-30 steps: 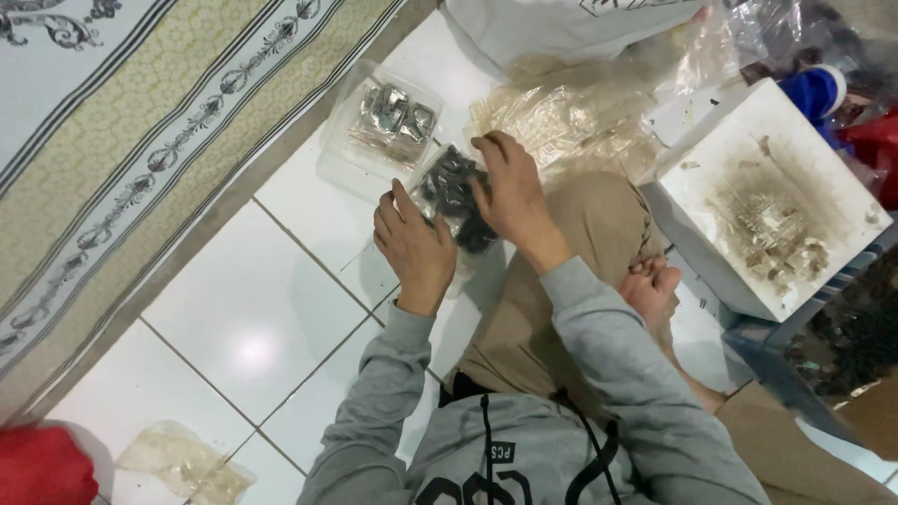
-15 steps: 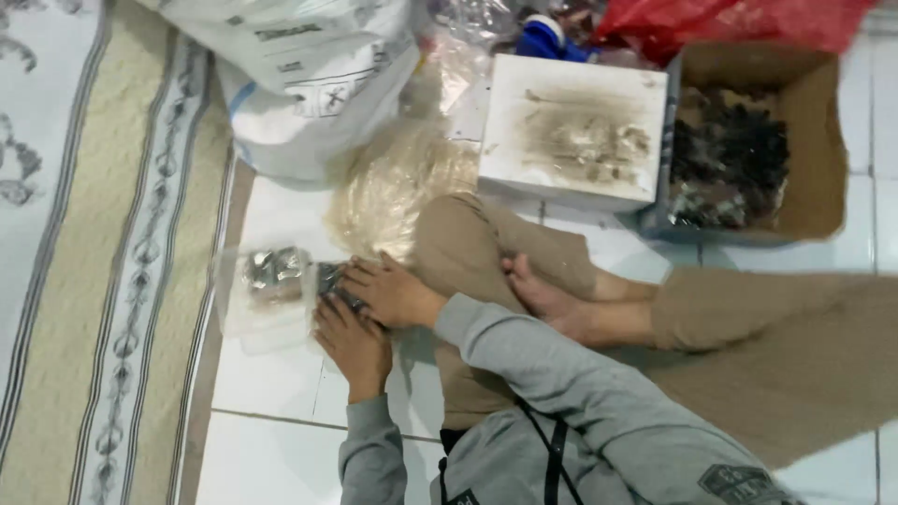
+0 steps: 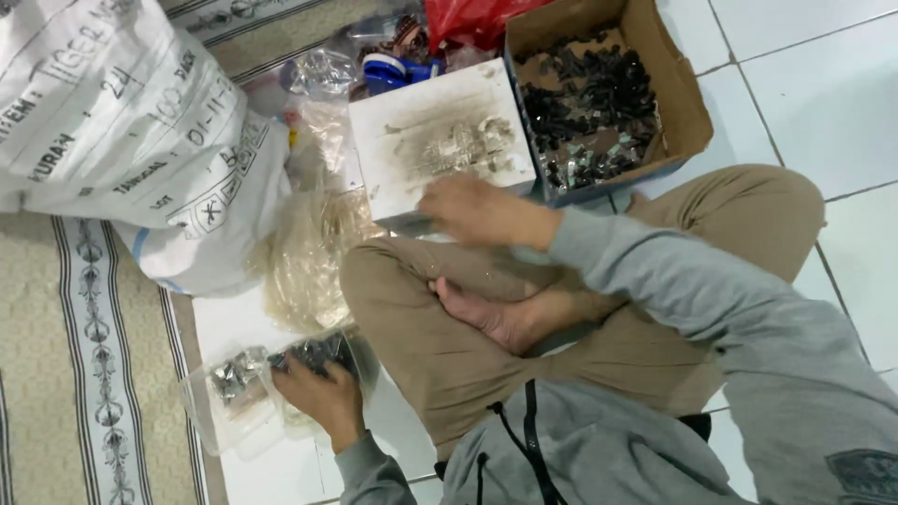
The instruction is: Sorting small black components and placing them into a white template board while sitting on the floor.
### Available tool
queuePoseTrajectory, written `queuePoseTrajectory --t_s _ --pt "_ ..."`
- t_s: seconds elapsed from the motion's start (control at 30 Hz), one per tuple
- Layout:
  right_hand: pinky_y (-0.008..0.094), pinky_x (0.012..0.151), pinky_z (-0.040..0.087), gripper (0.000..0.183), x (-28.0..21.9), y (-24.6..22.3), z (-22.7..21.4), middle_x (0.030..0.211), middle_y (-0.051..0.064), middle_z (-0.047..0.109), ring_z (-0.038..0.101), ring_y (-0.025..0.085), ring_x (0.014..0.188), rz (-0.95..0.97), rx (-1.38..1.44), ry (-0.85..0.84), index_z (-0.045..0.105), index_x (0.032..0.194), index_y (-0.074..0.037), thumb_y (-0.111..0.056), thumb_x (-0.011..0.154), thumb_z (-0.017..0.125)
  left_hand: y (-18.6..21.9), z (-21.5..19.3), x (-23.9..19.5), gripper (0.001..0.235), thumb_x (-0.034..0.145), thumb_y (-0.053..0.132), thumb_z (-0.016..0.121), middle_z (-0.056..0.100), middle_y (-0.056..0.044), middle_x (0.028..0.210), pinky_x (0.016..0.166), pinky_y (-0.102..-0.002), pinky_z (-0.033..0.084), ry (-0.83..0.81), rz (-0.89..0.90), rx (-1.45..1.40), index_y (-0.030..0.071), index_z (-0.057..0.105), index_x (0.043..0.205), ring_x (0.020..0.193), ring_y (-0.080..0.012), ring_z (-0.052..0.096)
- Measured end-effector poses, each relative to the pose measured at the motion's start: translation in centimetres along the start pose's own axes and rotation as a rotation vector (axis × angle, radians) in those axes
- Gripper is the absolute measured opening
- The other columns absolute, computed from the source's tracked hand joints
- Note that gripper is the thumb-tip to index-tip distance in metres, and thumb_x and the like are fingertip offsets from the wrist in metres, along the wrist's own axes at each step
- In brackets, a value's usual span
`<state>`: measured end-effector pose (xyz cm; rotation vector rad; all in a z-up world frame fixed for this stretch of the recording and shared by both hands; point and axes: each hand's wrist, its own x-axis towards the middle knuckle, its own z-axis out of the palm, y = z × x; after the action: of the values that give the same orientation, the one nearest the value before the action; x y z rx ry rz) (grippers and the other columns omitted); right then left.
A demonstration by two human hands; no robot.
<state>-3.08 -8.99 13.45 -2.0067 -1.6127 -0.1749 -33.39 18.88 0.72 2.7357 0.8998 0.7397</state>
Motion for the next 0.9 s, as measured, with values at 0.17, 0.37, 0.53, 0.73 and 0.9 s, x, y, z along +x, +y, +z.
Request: queuePoseTrajectory --t_s 0.17,0.37,0.53,0.73,0.9 --pt "0.053 0.079 0.060 0.039 -11.5 14.6 -7.0 0.107 0.014 0.076 0.075 0.038 0.103 0.855 -0.331 -0.414 0.076 0.117 -0.019 -0.042 0.086 0.072 12.2 0.1 5.2 0.038 0.089 0.001 0.063 0.055 -0.037 0.130 0.096 -0.054 0.050 -0.103 0.229 -0.413 -0.008 0.063 0.126 0.118 -0.0553 0.057" --pt "0.050 0.066 0.062 0.045 -28.4 23.1 -8.2 0.091 0.029 0.076 0.076 0.044 0.087 1.298 -0.220 -0.253 0.079 0.102 0.007 -0.036 0.094 0.068 32.3 1.9 8.0 0.034 0.088 -0.001 0.061 0.062 -0.028 0.127 0.093 -0.055 0.054 -0.426 0.518 -0.673 0.000 0.067 0.121 0.114 -0.0515 0.063" --pt "0.055 0.075 0.061 0.047 -30.3 26.6 -3.4 0.103 0.036 0.074 0.072 0.049 0.097 1.578 0.057 -0.280 0.074 0.113 0.017 -0.023 0.092 0.061 44.1 13.1 7.0 0.032 0.089 0.002 0.065 0.062 -0.026 0.123 0.096 -0.050 0.055 -0.480 0.809 -0.727 -0.001 0.067 0.121 0.118 -0.0466 0.063" --pt "0.044 0.055 0.060 0.025 -31.5 31.3 0.5 0.077 0.027 0.073 0.073 0.038 0.070 1.576 0.129 -0.176 0.077 0.090 0.008 -0.011 0.090 0.061 54.5 27.2 6.6 0.054 0.084 0.008 0.069 0.054 -0.030 0.139 0.097 -0.056 0.056 -0.657 0.964 -0.459 0.001 0.058 0.136 0.127 -0.0481 0.057" --pt "0.048 0.052 0.058 0.023 -27.8 29.7 -3.1 0.075 0.029 0.071 0.072 0.041 0.068 1.658 0.156 -0.124 0.076 0.088 0.013 -0.001 0.090 0.058 59.1 30.6 7.3 0.081 0.084 0.005 0.070 0.035 -0.024 0.158 0.110 -0.057 0.047 -0.830 1.095 -0.220 0.016 0.038 0.158 0.142 -0.0439 0.042"
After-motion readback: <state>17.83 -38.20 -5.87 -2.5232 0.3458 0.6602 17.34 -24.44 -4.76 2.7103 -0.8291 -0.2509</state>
